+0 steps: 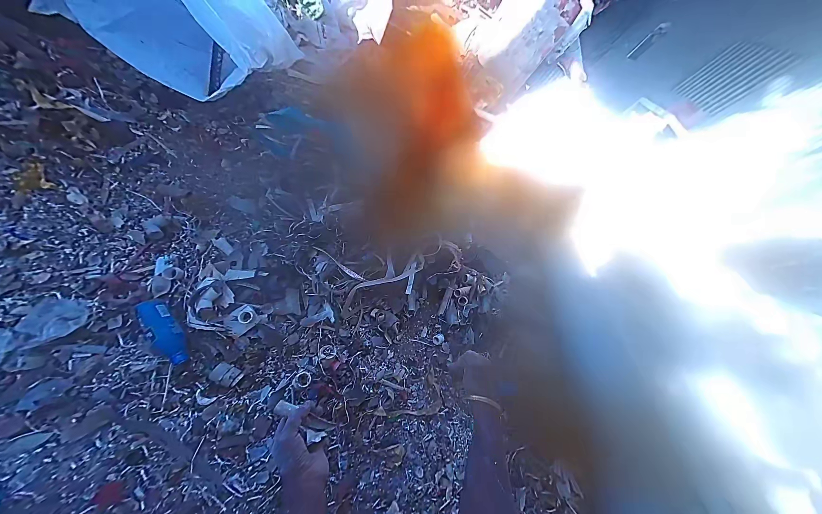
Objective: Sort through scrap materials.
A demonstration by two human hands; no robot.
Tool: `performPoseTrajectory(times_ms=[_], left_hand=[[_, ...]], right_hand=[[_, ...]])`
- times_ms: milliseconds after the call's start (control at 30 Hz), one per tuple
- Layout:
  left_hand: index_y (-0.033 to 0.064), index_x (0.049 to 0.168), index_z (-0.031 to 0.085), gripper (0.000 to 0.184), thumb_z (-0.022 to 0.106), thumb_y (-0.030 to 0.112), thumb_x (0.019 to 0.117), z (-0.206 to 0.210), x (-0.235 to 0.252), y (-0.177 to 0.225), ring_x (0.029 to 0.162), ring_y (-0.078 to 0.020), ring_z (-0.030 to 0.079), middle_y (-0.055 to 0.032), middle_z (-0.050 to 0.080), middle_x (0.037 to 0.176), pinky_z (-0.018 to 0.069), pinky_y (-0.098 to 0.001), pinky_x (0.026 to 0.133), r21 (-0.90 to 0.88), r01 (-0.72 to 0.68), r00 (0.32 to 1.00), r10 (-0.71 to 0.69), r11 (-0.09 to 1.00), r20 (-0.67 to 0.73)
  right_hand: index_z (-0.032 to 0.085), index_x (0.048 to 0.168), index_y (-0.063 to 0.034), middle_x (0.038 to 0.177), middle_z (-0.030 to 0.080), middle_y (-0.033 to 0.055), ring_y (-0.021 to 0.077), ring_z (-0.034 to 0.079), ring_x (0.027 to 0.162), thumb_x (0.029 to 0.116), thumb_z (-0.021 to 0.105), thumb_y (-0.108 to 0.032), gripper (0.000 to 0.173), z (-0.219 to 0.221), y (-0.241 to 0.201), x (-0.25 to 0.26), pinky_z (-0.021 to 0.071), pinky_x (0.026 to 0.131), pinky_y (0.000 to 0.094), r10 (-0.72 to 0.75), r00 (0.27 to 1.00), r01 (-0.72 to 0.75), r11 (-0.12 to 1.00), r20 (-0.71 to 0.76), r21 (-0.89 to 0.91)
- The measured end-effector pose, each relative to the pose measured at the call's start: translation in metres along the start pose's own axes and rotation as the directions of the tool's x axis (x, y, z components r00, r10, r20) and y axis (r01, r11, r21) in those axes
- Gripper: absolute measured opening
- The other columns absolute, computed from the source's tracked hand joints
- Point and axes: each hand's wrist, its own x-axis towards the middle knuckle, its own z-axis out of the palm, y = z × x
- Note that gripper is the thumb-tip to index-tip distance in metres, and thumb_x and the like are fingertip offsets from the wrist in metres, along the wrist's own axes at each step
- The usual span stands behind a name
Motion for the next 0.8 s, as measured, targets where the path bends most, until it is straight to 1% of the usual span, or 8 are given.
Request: performPoseTrajectory(times_ms=[33,67,133,300,467,600,700,800], left_hand=[[0.0086,0.103,0.055,0.005,0.051,0.009,0.099,-0.001,0.001,0.0,0.074,-0.0117,0.058,-0.0023,0.056,0.084,0.0521,-0.0277,0.068,-0.008,-0.002,1.0,0.002,1.0,-0.006],[0.0089,0.102,0.055,0.005,0.051,0.008,0.0988,-0.001,0.002,0.001,0.072,-0.0118,0.058,-0.0021,0.056,0.083,0.0527,-0.0274,0.067,-0.014,0.0,1.0,0.0,1.0,-0.014],[0.0087,0.103,0.055,0.006,0.052,0.008,0.0987,-0.001,0.004,0.002,0.072,-0.0127,0.059,-0.0028,0.058,0.083,0.0527,-0.0284,0.066,-0.024,0.014,1.0,-0.015,1.0,-0.026],[0.0069,0.106,0.054,0.008,0.049,0.01,0.1005,-0.002,0.007,0.0,0.076,-0.0135,0.058,-0.0032,0.056,0.086,0.0514,-0.0305,0.07,0.003,0.006,1.0,-0.006,1.0,-0.01],[0.0086,0.103,0.054,0.005,0.051,0.009,0.0991,-0.002,0.007,-0.004,0.073,-0.0124,0.058,-0.0017,0.056,0.084,0.0516,-0.0295,0.068,-0.003,-0.009,1.0,0.009,1.0,-0.007],[0.0034,0.112,0.055,0.013,0.052,0.007,0.0998,0.004,-0.004,0.005,0.081,-0.0161,0.056,-0.0073,0.055,0.095,0.0505,-0.0325,0.075,0.003,0.018,1.0,-0.018,1.0,-0.01],[0.0035,0.108,0.055,0.009,0.052,0.004,0.0995,0.006,-0.003,0.007,0.08,-0.016,0.058,-0.0079,0.056,0.094,0.0523,-0.03,0.073,-0.01,0.027,1.0,-0.027,1.0,-0.005],[0.0043,0.106,0.056,0.008,0.051,0.005,0.1005,0.007,-0.003,0.007,0.078,-0.0158,0.058,-0.0072,0.057,0.092,0.0521,-0.0299,0.072,-0.007,0.027,1.0,-0.027,1.0,-0.006]], right_hand=[[0.067,0.086,0.0001,0.084,0.069,0.0095,0.018,0.063,0.075,0.103,0.036,-0.004,0.035,-0.001,0.001,0.003,0.0492,0.073,0.0347,0.004,0.997,0.004,0.993,0.075,-0.115],[0.07,0.105,0.0026,0.108,0.071,0.0162,0.0261,0.066,0.099,0.1055,0.038,-0.008,0.035,-0.005,0.0,0.007,0.0484,0.09,0.043,0.047,0.979,-0.011,0.983,0.197,-0.184],[0.067,0.122,0.0032,0.131,0.064,0.0209,0.0321,0.059,0.122,0.1076,0.04,-0.012,0.034,-0.001,0.005,0.013,0.0425,0.105,0.048,0.065,0.937,0.039,0.957,0.343,-0.287],[0.07,0.108,0.0057,0.116,0.067,0.0231,0.0354,0.06,0.112,0.106,0.043,-0.013,0.033,0.036,0.031,0.029,0.0413,0.1,0.0543,-0.013,0.927,0.133,0.946,0.375,-0.296],[0.068,0.098,0.0041,0.103,0.067,0.0192,0.03,0.062,0.098,0.1071,0.036,-0.01,0.036,0.038,0.032,0.028,0.046,0.09,0.0491,-0.079,0.908,0.186,0.956,0.412,-0.226],[0.068,0.109,0.0053,0.117,0.065,0.0213,0.0309,0.059,0.109,0.1071,0.039,-0.011,0.034,0.029,0.015,0.012,0.0418,0.098,0.0486,0.018,0.918,0.094,0.961,0.397,-0.262],[0.07,0.115,0.0021,0.121,0.068,0.0208,0.035,0.06,0.118,0.106,0.042,-0.018,0.036,0.036,0.025,0.024,0.0401,0.101,0.0587,0.056,0.918,0.112,0.913,0.392,-0.393],[0.071,0.118,-0.0006,0.126,0.068,0.0182,0.0347,0.06,0.122,0.1053,0.045,-0.022,0.036,0.039,0.031,0.029,0.0419,0.102,0.0589,0.08,0.919,0.124,0.871,0.387,-0.475]])
